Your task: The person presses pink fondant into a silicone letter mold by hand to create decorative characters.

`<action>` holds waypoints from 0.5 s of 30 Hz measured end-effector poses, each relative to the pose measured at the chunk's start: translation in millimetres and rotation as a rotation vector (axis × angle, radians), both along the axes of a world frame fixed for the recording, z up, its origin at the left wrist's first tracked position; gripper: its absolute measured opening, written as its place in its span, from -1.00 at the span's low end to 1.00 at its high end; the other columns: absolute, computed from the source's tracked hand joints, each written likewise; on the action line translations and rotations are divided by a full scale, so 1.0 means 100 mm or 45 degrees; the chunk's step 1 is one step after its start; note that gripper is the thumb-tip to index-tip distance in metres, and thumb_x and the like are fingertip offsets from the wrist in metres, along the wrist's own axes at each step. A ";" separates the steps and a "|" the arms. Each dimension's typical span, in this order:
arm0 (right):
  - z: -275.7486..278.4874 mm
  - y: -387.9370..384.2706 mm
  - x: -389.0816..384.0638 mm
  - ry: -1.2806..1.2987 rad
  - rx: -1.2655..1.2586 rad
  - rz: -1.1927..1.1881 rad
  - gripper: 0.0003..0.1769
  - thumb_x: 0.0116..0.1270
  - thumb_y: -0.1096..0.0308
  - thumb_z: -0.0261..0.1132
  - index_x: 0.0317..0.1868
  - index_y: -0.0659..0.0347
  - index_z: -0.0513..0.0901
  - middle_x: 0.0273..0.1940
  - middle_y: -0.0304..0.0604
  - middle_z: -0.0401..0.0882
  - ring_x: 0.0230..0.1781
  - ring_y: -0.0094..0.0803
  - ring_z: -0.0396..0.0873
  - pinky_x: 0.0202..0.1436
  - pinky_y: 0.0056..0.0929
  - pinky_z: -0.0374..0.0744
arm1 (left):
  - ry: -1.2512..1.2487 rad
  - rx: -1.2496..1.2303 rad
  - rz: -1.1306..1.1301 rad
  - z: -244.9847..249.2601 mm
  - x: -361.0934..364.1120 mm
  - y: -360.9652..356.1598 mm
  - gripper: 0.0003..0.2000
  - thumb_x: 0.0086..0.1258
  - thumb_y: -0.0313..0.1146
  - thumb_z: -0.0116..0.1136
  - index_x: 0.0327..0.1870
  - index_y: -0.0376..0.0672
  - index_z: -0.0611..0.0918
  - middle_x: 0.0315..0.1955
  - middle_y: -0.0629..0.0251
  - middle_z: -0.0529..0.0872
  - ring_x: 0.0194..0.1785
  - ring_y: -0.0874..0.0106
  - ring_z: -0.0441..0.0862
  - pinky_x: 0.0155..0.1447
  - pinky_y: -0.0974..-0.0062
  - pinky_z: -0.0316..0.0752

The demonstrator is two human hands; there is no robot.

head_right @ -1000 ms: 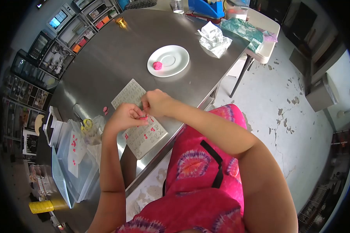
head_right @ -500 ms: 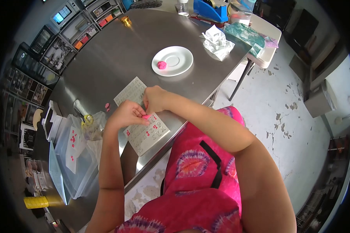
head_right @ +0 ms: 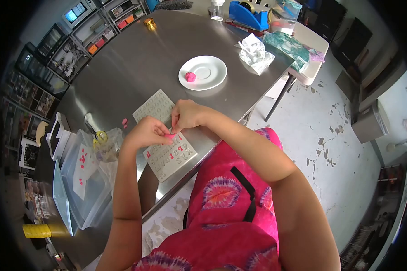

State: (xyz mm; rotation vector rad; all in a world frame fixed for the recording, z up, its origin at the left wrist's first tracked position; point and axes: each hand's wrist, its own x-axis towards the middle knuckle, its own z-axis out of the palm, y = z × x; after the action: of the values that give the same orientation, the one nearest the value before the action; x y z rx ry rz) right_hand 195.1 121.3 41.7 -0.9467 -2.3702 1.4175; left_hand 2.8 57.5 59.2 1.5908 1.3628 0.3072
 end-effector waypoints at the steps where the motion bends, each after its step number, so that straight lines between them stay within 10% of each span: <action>1: 0.00 -0.02 -0.02 -0.051 0.062 -0.022 -0.78 -0.16 0.28 0.50 -0.48 0.21 0.74 -0.45 -0.03 0.69 -0.39 -0.22 0.66 -0.26 -0.32 0.61 | 0.006 0.002 -0.002 0.00 -0.01 -0.01 -0.74 0.00 -0.50 0.48 -0.32 -0.41 0.67 -0.50 0.19 0.73 -0.43 0.56 0.68 -0.33 0.64 0.53; 9: -0.08 -0.22 -0.14 -0.187 0.391 -0.227 -0.82 -0.15 0.34 0.43 -0.57 0.26 0.66 -0.47 -0.04 0.68 -0.42 -0.15 0.65 -0.28 -0.31 0.61 | 0.175 0.176 -0.038 -0.03 0.07 -0.02 -0.80 0.00 -0.50 0.42 -0.40 -0.34 0.62 -0.57 0.30 0.68 -0.49 0.61 0.61 -0.40 0.64 0.48; 15: 0.00 -0.03 0.01 -0.040 0.068 -0.063 -0.83 -0.12 0.35 0.45 -0.50 0.24 0.70 -0.48 -0.07 0.68 -0.41 -0.25 0.66 -0.29 -0.35 0.60 | 0.280 0.218 -0.025 0.04 0.12 -0.05 -0.82 0.01 -0.48 0.39 -0.40 -0.32 0.64 -0.57 0.30 0.68 -0.50 0.62 0.60 -0.41 0.63 0.45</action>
State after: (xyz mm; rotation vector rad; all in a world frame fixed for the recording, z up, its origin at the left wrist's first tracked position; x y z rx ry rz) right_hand 195.9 117.9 42.2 -1.0142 -2.3773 1.3238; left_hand 14.9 52.1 62.9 1.8214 1.5202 0.2479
